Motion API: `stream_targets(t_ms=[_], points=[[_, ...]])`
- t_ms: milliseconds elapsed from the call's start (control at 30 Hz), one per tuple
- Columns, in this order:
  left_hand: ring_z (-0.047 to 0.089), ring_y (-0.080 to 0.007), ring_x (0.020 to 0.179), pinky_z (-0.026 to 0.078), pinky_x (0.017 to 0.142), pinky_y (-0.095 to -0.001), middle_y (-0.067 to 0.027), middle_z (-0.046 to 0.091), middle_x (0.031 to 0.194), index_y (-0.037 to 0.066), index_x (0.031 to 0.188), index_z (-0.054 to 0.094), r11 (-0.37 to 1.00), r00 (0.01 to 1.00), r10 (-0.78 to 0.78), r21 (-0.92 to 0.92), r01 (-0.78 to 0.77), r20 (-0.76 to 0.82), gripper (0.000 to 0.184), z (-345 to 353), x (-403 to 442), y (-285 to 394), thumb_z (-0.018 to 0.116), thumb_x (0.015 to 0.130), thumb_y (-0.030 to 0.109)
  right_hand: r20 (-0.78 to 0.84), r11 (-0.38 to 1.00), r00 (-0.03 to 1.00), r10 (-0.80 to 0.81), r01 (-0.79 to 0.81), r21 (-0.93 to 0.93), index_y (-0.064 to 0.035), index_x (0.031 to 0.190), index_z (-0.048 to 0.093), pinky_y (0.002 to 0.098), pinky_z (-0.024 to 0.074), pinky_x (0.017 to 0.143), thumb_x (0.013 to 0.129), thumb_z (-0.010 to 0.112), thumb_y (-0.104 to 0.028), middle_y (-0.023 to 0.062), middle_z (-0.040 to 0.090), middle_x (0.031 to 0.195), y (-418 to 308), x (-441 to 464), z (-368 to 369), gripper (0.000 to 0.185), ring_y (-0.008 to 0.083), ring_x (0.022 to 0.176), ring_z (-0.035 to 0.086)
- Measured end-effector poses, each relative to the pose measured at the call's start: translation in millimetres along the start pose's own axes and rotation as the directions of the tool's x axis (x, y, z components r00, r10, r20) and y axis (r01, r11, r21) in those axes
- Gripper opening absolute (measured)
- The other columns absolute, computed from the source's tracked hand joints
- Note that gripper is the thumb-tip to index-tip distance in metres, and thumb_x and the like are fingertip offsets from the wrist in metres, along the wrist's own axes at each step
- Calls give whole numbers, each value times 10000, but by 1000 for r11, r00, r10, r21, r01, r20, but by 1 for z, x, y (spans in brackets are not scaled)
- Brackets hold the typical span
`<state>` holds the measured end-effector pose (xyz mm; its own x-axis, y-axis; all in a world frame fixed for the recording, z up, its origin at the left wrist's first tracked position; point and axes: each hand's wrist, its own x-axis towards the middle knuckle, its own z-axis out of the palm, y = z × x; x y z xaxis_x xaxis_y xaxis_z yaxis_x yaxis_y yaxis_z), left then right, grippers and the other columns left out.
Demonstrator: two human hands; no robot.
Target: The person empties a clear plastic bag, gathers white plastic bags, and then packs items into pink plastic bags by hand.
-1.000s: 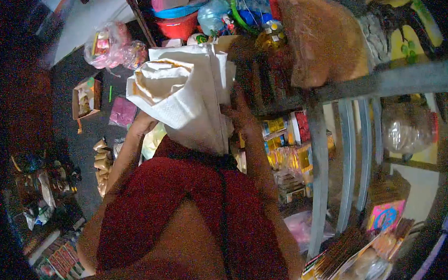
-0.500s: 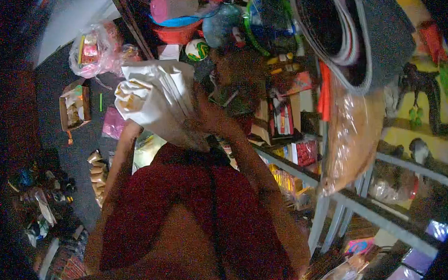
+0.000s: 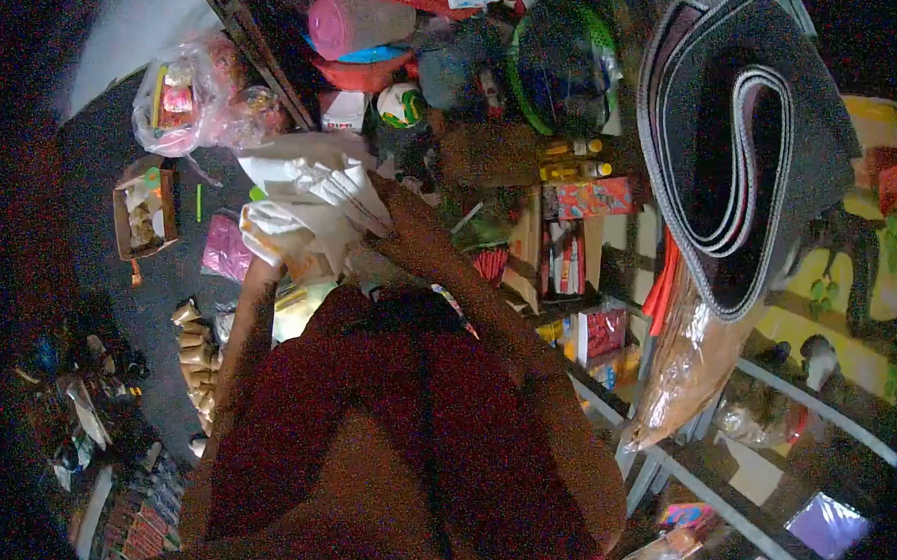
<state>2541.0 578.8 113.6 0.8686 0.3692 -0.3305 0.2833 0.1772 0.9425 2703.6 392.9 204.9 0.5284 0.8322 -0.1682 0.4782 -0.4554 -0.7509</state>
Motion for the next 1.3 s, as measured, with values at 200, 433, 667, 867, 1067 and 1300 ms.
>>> stream_targets(t_ms=[200, 433, 667, 867, 1067, 1300], points=[[548, -218, 987, 466, 846, -377, -77, 553, 1102, 73, 1171, 470, 866, 988, -139, -476, 156, 70, 416, -8, 7, -19, 618, 806, 207, -86, 979, 982, -168, 156, -129, -53, 1276, 410, 433, 354, 943, 709, 665, -244, 182, 451, 1260, 14, 8, -7, 651, 356, 1104, 457], [518, -260, 1067, 435, 897, -404, -101, 505, 1221, 99, 1261, 417, 213, 989, -109, -970, 118, 97, 515, 32, 20, 63, 385, 893, 458, -25, 708, 918, -395, 287, -645, -204, 1186, 521, 481, 374, 819, 697, 545, -232, 81, 476, 1255, 18, 15, -8, 490, 305, 1022, 501], [484, -257, 1101, 400, 922, -412, -106, 475, 1242, 95, 1276, 402, 672, 939, -308, -663, 329, 154, 702, 30, 12, 103, 547, 782, 572, 220, 577, 818, -532, 540, -612, -306, 1143, 536, 491, 332, 840, 712, 545, -318, 35, 406, 1333, 1, 4, -3, 430, 267, 1013, 497], [580, -216, 921, 502, 756, -369, -108, 569, 1078, 28, 1209, 454, 837, 929, -338, -403, 370, 152, 545, 19, 26, 52, 631, 783, 318, 287, 494, 743, -605, 633, -597, -326, 1138, 530, 499, 338, 829, 744, 501, -284, 15, 404, 1336, 9, -6, 5, 397, 259, 1034, 484], [567, -205, 907, 461, 798, -332, -101, 586, 1025, -17, 1100, 520, 920, 993, -118, -379, 100, -25, 425, 35, 31, 23, 653, 725, 131, 289, 576, 823, -488, 553, -602, -327, 1156, 522, 537, 239, 939, 771, 485, -289, 9, 359, 1376, 44, -15, 21, 388, 298, 1170, 390], [555, -212, 930, 443, 830, -332, -99, 585, 1028, -11, 1127, 506, 979, 978, -132, -178, 103, -159, 448, 45, 39, -28, 627, 712, 106, 232, 685, 878, -419, 473, -554, -249, 1229, 484, 501, 300, 960, 758, 552, -230, 32, 378, 1359, 60, -25, 28, 477, 300, 1145, 413]])
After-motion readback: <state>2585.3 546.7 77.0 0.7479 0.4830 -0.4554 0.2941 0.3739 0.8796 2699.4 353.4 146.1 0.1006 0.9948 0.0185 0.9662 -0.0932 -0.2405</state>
